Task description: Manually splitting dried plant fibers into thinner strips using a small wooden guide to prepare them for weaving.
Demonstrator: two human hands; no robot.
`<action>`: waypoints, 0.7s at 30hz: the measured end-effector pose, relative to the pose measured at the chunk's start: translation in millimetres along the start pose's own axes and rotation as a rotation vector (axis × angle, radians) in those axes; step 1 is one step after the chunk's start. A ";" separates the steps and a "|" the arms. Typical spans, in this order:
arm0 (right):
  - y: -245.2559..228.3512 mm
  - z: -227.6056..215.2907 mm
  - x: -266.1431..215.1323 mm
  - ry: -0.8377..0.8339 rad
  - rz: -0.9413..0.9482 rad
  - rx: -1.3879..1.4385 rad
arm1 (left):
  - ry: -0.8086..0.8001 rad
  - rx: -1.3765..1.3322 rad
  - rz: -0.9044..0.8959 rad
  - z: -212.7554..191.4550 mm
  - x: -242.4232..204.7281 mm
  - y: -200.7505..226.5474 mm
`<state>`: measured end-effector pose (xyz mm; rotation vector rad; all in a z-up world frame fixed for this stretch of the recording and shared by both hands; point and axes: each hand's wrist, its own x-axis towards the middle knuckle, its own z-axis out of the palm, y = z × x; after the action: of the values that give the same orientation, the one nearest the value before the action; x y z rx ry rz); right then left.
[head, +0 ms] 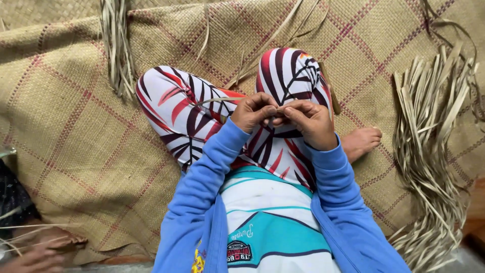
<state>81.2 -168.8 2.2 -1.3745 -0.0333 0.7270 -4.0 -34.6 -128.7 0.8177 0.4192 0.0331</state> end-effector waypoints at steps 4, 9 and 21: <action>2.5 -1.9 -2.2 -0.042 0.092 0.031 | -0.084 -0.004 -0.025 -6.7 4.8 4.4; 1.5 -2.6 3.1 -0.120 0.088 -0.050 | -0.160 0.006 -0.025 -21.0 7.9 1.4; 22.5 -21.6 8.4 -0.169 0.154 -0.022 | -0.226 -0.051 -0.045 -29.7 12.8 -5.2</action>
<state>86.9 -183.2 -26.1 -1.3440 -0.0695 0.9738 -4.1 -14.9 -154.9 0.7520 0.2220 -0.0894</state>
